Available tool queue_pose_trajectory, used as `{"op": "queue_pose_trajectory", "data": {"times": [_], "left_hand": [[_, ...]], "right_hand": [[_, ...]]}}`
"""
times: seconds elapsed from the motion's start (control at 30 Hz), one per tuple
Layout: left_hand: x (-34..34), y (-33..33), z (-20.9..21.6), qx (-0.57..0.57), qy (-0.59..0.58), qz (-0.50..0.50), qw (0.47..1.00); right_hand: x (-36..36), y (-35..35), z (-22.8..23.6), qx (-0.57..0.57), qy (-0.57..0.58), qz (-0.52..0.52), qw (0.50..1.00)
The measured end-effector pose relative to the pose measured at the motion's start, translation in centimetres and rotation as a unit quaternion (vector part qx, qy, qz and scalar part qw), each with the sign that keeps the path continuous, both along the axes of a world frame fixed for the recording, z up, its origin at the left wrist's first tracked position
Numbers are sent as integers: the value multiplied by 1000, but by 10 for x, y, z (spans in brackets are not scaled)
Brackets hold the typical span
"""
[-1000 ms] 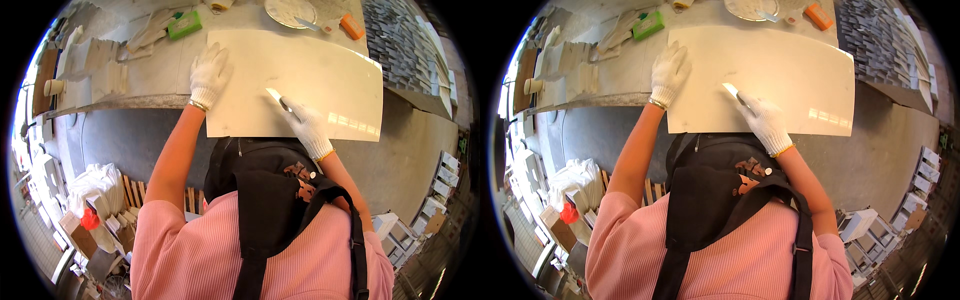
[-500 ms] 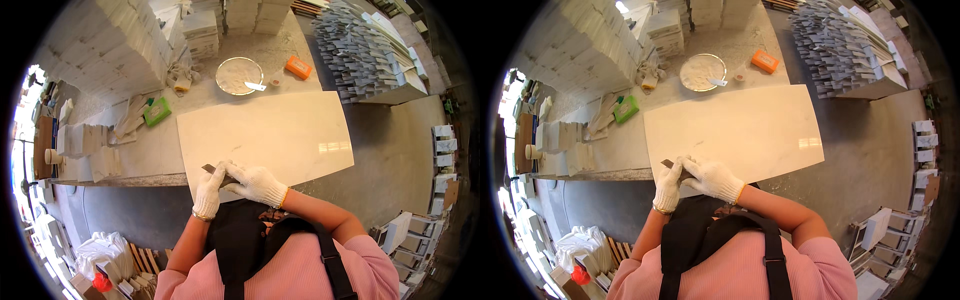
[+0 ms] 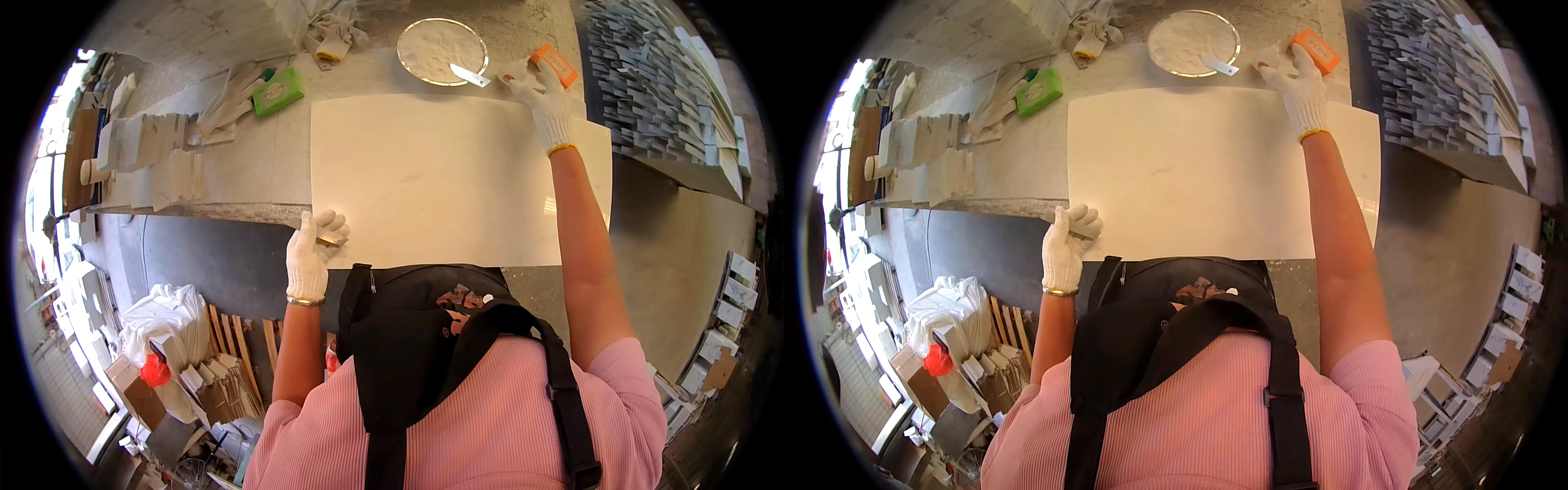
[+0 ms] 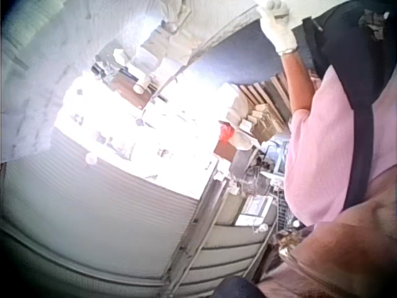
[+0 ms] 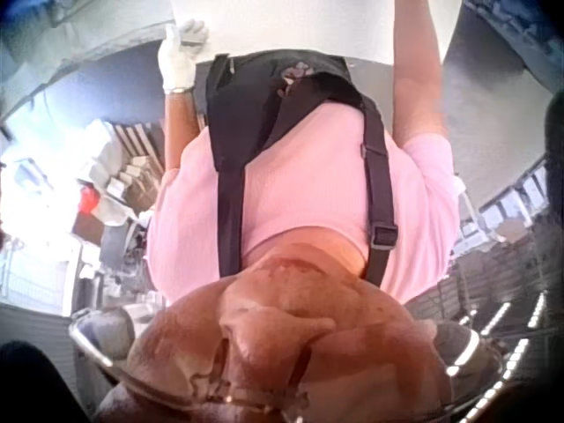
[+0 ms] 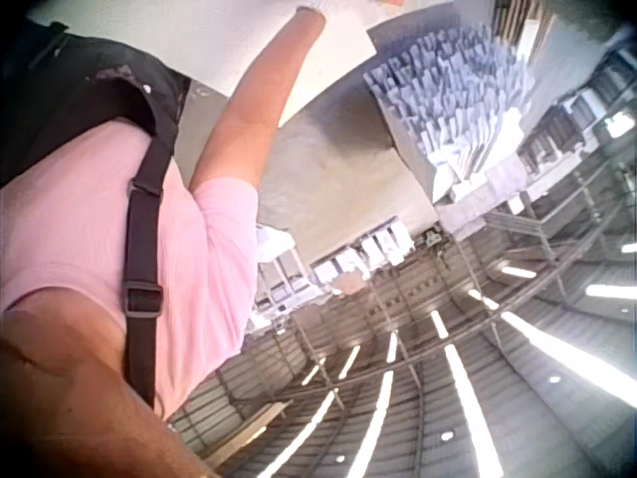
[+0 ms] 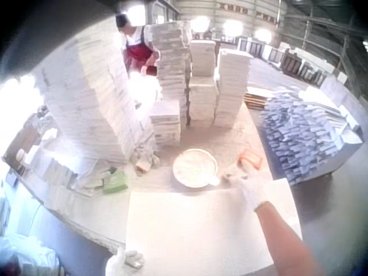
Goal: The person uses a putty knife to scoop a white paste from a metal bowl and applies it to small spots on a large white tile. They spread and smooth the paste over the defects, repeatedly dipping the tool to add more material as needed.
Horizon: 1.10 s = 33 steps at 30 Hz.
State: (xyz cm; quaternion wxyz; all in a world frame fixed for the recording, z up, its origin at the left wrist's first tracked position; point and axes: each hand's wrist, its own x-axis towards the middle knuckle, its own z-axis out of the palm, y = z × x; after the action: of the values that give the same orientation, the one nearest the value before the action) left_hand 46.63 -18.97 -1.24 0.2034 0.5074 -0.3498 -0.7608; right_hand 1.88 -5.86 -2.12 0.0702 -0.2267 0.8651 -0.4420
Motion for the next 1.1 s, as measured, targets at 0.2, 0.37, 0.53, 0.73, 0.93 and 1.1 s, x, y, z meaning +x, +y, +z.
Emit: {"op": "queue_pose_trajectory", "data": {"times": [0.2,0.37,0.53,0.73,0.93,1.1], "left_hand": [[-1,4,3,-12,-19,10,1000],[-2,4,1,-9,-28,6,1000],[-3,1,2,-6,-41,-20,999],[-10,-8,11,-2,-84,-75,994],[-10,-13,7,18,-84,-84,993],[-8,-15,5,22,-69,-89,993]], "right_hand": [[-11,-19,5,20,-59,85,994],[2,5,14,-82,-97,90,988],[72,56,49,-65,-168,151,972],[126,94,57,124,-195,183,955],[142,99,40,123,-103,235,959],[142,89,48,195,-85,241,947]]}}
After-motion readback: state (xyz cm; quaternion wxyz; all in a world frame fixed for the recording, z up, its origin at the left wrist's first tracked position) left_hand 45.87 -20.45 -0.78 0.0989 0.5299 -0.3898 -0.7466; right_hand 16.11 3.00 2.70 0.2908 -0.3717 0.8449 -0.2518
